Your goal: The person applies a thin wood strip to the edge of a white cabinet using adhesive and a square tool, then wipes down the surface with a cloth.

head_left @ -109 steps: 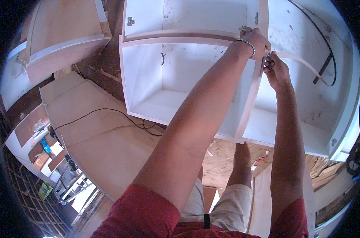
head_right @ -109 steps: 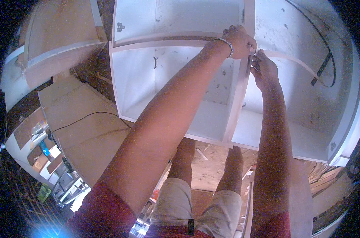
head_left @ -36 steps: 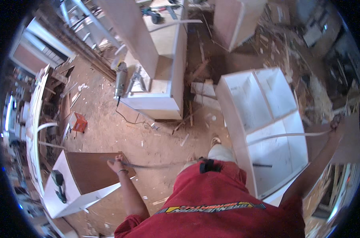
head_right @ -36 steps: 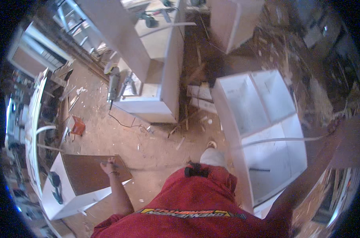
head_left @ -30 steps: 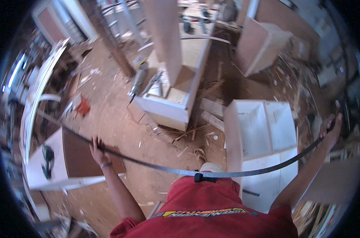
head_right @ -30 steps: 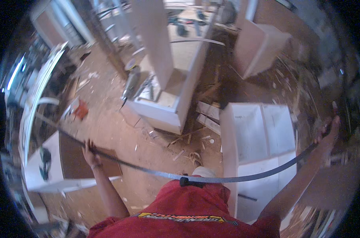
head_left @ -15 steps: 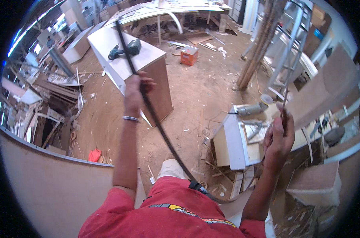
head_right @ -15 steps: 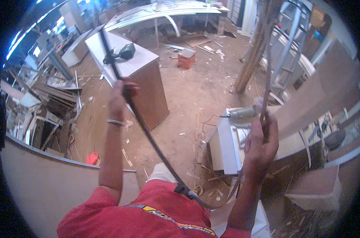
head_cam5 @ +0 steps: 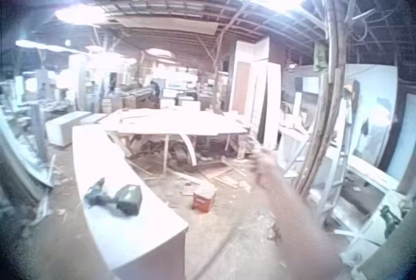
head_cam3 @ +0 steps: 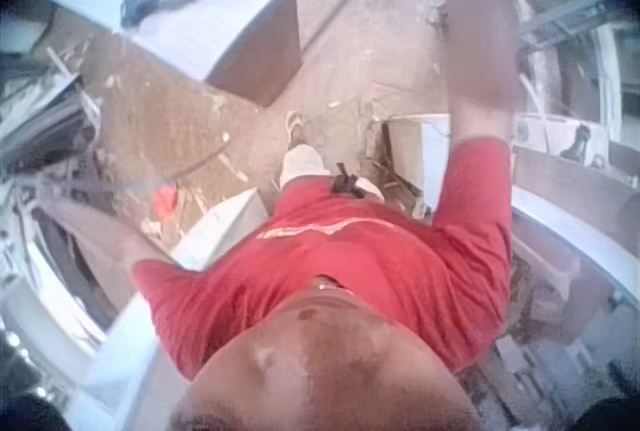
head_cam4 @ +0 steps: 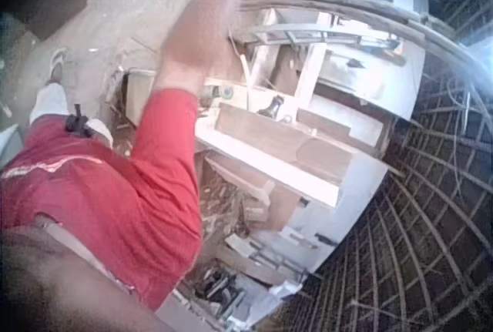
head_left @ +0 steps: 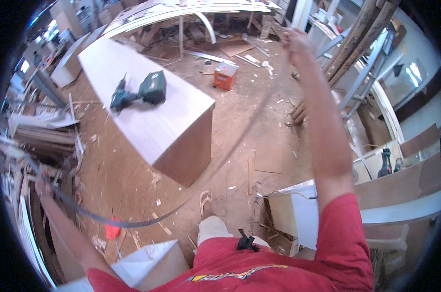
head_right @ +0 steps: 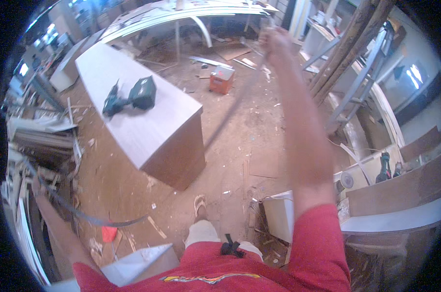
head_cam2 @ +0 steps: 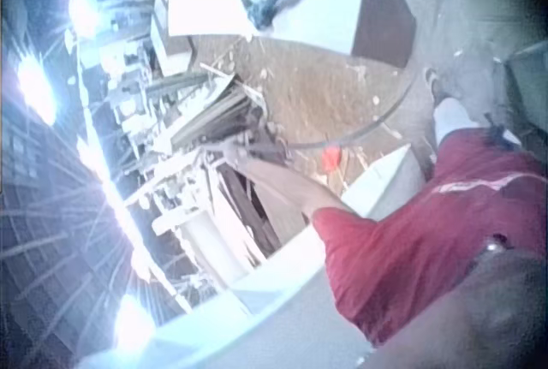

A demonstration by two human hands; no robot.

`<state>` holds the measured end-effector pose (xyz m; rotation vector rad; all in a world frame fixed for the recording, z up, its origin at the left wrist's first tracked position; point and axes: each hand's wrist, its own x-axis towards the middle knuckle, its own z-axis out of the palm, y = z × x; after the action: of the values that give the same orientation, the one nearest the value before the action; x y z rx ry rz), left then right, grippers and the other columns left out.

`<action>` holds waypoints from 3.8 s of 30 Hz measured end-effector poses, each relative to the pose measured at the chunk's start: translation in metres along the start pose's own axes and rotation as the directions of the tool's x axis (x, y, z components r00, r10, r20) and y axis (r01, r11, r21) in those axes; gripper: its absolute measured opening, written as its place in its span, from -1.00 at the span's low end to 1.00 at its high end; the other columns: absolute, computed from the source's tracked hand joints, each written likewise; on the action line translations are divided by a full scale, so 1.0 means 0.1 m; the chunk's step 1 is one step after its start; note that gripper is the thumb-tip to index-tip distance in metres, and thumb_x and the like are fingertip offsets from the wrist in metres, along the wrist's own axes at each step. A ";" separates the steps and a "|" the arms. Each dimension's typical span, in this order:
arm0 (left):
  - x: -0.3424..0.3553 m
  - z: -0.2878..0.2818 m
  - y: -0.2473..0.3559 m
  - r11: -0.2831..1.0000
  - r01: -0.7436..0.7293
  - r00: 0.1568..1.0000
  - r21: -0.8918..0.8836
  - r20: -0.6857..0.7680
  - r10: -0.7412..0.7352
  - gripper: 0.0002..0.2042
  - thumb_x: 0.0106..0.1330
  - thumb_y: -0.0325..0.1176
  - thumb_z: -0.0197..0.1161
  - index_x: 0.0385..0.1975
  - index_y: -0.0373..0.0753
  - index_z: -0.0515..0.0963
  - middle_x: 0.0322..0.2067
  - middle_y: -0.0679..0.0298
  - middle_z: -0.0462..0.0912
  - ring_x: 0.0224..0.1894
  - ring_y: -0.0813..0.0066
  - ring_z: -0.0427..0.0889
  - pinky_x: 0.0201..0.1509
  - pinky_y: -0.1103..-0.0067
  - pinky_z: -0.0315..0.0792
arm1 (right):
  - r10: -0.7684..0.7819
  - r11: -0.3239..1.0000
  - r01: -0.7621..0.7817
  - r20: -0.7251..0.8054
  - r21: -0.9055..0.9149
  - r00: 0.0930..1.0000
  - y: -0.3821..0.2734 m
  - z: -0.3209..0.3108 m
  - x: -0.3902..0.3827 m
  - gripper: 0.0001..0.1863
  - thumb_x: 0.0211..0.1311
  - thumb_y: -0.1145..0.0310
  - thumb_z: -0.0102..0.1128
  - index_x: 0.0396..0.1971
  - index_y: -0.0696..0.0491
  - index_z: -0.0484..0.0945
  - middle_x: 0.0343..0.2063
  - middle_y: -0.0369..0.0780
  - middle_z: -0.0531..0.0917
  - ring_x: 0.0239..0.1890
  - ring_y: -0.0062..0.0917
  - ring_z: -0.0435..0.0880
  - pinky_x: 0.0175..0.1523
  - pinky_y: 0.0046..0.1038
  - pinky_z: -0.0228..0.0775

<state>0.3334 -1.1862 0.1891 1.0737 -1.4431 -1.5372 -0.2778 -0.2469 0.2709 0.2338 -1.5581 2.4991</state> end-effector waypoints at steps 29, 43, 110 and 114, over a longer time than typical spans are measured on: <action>-4.05 6.06 -2.11 0.415 -0.909 0.238 0.029 0.853 0.464 -0.68 0.52 -0.26 0.15 0.04 -0.40 0.58 -0.01 0.02 0.66 -0.02 0.13 0.65 0.12 0.34 0.51 | 0.704 -0.545 -0.505 -0.693 -0.669 0.159 1.49 -2.87 -8.41 -0.72 0.11 0.25 0.17 -0.35 0.10 0.75 -0.28 -0.01 0.74 -0.16 -0.10 0.73 -0.03 -0.15 0.55; -10.03 4.80 -2.11 0.630 -0.397 -0.847 -0.668 0.530 0.028 -0.80 0.35 -0.56 0.24 -0.05 -0.29 0.62 -0.23 0.10 0.70 -0.22 0.27 0.71 -0.07 0.43 0.55 | 0.205 0.476 -0.878 -0.977 0.056 0.049 1.59 -3.33 -11.12 -0.82 0.12 0.34 0.25 -0.36 0.14 0.67 -0.42 -0.04 0.73 -0.37 -0.28 0.73 -0.20 -0.28 0.55; -18.78 10.20 -4.31 0.302 -0.953 -0.007 0.013 0.998 -0.064 -0.40 0.08 0.04 0.52 -0.13 -0.40 0.56 -0.23 -0.18 0.65 -0.12 -0.13 0.64 -0.02 0.16 0.52 | 0.316 0.762 -0.635 -0.928 0.124 0.198 -4.36 -14.49 -9.75 -0.83 0.49 0.30 0.06 -0.11 0.02 0.57 -0.43 -0.29 0.68 -0.50 -0.65 0.64 -0.42 -0.62 0.46; -18.87 10.29 -4.32 0.675 -0.735 0.042 0.065 0.998 -0.050 -0.50 0.10 -0.01 0.50 -0.53 -0.41 0.50 -0.64 0.12 0.44 -0.55 0.34 0.36 -0.40 0.35 0.35 | 0.451 0.611 -0.786 -0.859 0.099 0.242 -4.70 -14.92 -9.58 -0.81 0.47 0.34 0.12 -0.04 0.09 0.55 -0.31 -0.23 0.70 -0.37 -0.63 0.67 -0.33 -0.57 0.54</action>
<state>0.0638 0.9722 -0.0842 -0.4743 -3.0117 -1.2969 0.7133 1.2259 -0.1923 -1.7692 -1.7140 1.9789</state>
